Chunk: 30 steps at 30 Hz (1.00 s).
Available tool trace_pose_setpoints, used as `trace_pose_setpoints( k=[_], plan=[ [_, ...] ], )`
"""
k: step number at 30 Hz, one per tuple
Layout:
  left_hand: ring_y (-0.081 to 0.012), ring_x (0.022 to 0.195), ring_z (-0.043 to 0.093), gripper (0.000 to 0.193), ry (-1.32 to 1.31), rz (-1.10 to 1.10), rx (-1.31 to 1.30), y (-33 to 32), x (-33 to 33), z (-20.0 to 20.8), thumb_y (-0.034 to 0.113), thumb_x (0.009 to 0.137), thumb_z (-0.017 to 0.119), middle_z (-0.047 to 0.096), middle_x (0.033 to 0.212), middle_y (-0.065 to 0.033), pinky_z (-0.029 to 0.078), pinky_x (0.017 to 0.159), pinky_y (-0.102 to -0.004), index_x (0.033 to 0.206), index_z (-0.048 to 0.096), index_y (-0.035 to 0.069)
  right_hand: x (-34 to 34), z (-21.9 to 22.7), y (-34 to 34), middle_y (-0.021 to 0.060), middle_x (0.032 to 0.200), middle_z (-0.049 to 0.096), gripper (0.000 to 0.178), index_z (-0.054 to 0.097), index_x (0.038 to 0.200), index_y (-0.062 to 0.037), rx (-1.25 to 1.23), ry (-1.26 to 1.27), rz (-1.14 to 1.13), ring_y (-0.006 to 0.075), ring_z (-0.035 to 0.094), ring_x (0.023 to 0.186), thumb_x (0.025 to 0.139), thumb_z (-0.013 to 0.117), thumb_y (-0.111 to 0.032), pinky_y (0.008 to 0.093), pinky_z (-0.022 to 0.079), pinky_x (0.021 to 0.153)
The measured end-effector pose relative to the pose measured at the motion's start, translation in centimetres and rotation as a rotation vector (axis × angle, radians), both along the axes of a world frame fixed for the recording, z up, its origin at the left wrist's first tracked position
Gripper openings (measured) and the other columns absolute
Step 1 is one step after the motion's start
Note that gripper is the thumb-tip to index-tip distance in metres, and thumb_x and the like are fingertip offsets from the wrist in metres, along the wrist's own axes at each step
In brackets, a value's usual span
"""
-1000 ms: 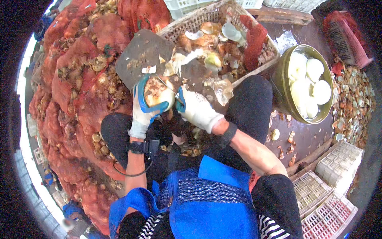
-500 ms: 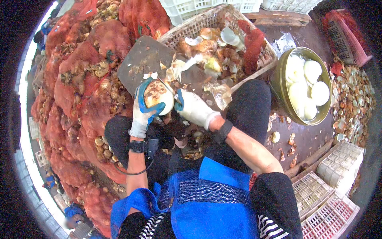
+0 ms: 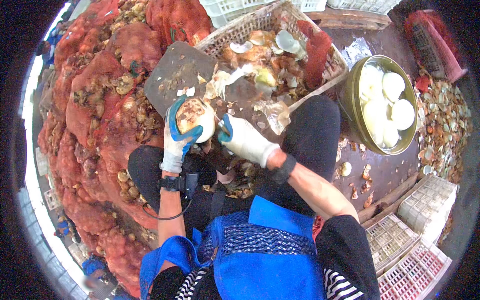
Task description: Peeling onions and placing them in a bowl in a large produce processing facility.
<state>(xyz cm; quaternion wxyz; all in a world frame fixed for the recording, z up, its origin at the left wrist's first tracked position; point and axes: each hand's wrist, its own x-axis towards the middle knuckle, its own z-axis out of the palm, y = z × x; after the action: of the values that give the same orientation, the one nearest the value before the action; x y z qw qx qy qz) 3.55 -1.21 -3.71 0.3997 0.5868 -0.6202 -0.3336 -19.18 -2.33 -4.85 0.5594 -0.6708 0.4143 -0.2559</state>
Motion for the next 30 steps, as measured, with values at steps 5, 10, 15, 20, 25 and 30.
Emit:
trace_pose_setpoints(
  k=[5,10,15,20,25,30],
  plan=[
    [-0.0232,0.122,0.058,0.085,-0.075,-0.024,-0.047,-0.2,0.0,0.2,0.015,0.068,0.090,0.057,0.134,-0.0115,0.048,0.106,-0.0369,0.141,0.048,0.003,0.1,0.1,0.0,0.0262,0.087,0.064,0.021,0.055,0.096,0.0010,0.087,-0.043,-0.028,0.0468,0.061,0.085,0.086,0.062,-0.016,0.0483,0.049,0.073],
    [-0.0219,0.121,0.059,0.083,0.054,0.023,-0.004,-0.4,0.3,-1.6,0.013,0.069,0.090,0.057,0.135,-0.0105,0.050,0.104,-0.0363,0.141,0.048,0.004,0.5,-0.9,-1.4,0.0266,0.086,0.063,0.023,0.057,0.094,0.0015,-0.031,-0.050,0.012,0.0451,0.061,0.082,0.085,0.063,-0.019,0.0478,0.048,0.074],
    [-0.0208,0.123,0.058,0.084,0.135,0.048,0.022,-0.1,0.6,-1.7,0.011,0.072,0.089,0.056,0.137,-0.0102,0.050,0.106,-0.0370,0.143,0.046,0.005,-1.4,1.8,0.8,0.0193,0.084,0.066,0.021,0.058,0.100,-0.0019,0.141,-0.021,-0.205,0.0357,0.065,0.078,0.085,0.065,-0.014,0.0423,0.051,0.071],
    [-0.0216,0.125,0.056,0.084,0.272,0.057,0.072,0.0,0.8,-2.0,0.014,0.073,0.088,0.055,0.139,-0.0098,0.047,0.107,-0.0365,0.144,0.044,0.004,-2.4,1.3,1.8,0.0211,0.085,0.065,0.025,0.053,0.100,-0.0023,-0.127,0.125,-0.116,0.0412,0.064,0.081,0.083,0.067,-0.016,0.0454,0.050,0.071],
    [-0.0228,0.120,0.058,0.086,0.248,0.077,0.019,-0.2,0.3,-1.6,0.018,0.068,0.092,0.057,0.133,-0.0132,0.049,0.102,-0.0356,0.140,0.048,0.002,-1.9,0.7,0.9,0.0220,0.086,0.064,0.024,0.051,0.097,-0.0030,-0.068,0.113,0.008,0.0429,0.062,0.081,0.084,0.066,-0.017,0.0470,0.049,0.072],
    [-0.0215,0.128,0.054,0.081,0.232,0.035,0.053,0.0,0.8,-1.4,0.016,0.078,0.085,0.054,0.141,-0.0097,0.045,0.109,-0.0372,0.146,0.043,0.005,-2.0,0.2,1.1,0.0213,0.086,0.063,0.028,0.051,0.097,-0.0037,0.031,0.025,0.024,0.0434,0.061,0.080,0.082,0.070,-0.017,0.0460,0.049,0.071]
  ],
)
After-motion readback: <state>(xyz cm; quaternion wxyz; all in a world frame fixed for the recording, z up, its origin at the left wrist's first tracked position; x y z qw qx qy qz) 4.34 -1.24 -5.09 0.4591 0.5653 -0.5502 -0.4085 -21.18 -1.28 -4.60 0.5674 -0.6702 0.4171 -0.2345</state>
